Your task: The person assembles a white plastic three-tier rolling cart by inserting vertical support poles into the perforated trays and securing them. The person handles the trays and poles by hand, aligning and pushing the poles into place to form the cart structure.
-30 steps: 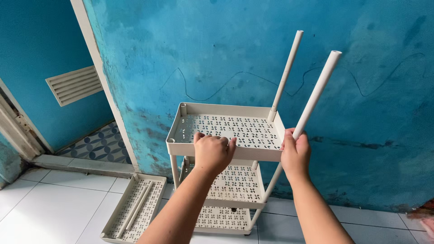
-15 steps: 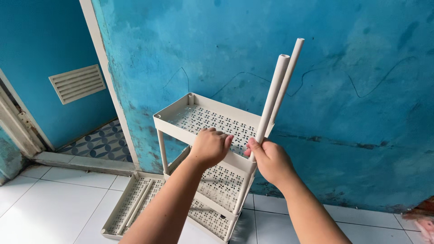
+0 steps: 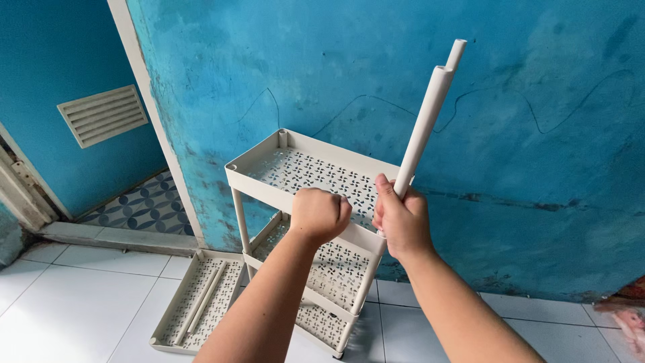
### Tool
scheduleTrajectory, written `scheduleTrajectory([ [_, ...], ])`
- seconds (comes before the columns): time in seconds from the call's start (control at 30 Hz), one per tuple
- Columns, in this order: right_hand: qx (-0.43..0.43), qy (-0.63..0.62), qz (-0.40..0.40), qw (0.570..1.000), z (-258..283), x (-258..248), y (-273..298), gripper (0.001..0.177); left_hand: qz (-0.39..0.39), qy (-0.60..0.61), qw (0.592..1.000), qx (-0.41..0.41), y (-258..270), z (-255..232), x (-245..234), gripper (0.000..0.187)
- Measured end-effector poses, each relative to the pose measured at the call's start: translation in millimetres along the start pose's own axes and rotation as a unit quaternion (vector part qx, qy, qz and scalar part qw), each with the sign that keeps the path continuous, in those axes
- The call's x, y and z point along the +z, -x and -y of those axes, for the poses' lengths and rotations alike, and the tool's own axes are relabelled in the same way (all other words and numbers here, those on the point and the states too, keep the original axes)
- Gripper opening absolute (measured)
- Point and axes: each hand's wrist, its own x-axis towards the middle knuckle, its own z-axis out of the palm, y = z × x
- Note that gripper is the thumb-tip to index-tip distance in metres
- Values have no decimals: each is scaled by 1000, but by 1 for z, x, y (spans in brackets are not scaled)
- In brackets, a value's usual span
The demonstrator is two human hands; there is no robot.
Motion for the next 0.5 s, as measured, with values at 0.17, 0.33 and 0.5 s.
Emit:
scheduleTrajectory([
  [0.17, 55, -77, 240, 966, 10, -30, -15, 54, -7, 7, 1000, 14, 1, -2, -1, 41],
  [0.33, 121, -186, 458, 861, 13, -44, -43, 40, -41, 31, 998, 22, 3, 0, -4, 39],
  [0.5, 124, -159, 472, 858, 19, -37, -41, 31, -52, 43, 997, 30, 6, 6, -9, 39],
])
